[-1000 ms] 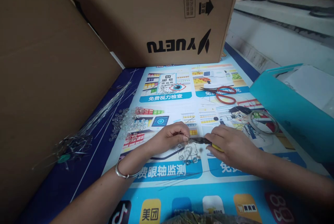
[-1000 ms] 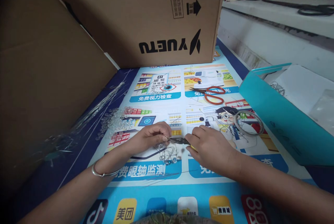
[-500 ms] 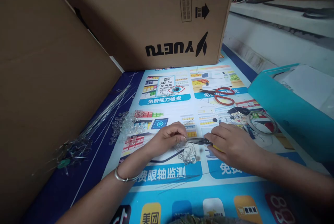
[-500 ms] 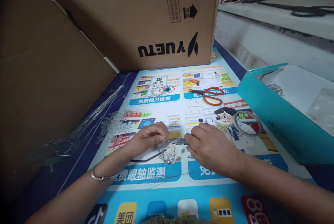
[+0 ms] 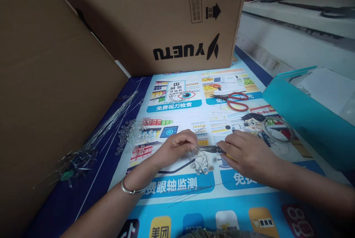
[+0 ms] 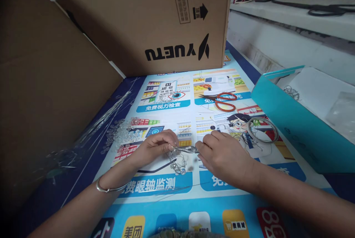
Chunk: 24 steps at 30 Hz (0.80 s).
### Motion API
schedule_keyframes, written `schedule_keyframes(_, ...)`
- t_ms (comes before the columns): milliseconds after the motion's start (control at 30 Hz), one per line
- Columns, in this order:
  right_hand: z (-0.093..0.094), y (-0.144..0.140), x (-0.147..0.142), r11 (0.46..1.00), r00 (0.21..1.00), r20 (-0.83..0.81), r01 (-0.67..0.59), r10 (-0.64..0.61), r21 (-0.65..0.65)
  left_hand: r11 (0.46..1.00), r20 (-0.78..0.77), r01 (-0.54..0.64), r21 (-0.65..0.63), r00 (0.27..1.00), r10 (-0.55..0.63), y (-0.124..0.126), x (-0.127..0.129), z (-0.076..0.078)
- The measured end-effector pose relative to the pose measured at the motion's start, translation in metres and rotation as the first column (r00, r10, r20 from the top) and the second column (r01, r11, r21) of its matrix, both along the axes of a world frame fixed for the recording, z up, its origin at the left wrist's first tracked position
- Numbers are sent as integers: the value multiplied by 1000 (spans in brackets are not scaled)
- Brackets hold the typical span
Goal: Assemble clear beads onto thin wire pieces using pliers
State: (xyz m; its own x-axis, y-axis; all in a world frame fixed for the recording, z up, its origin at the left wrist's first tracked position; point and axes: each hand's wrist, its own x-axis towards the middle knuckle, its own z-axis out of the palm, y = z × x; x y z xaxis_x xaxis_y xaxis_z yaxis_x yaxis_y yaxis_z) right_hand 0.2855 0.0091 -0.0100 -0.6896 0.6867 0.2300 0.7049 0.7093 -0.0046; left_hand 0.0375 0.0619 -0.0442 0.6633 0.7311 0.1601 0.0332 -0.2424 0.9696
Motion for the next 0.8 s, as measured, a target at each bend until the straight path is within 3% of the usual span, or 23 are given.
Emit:
schedule_keyframes(433,0,1,0,999,995,105,-4,-1,48,999,-73,-13,51,997,17,-4,4,5)
schedule_keyframes(800,-6,2,-1,999,998,58,-28,26,23,996,-111,-28,80,993,36,-5,3,2)
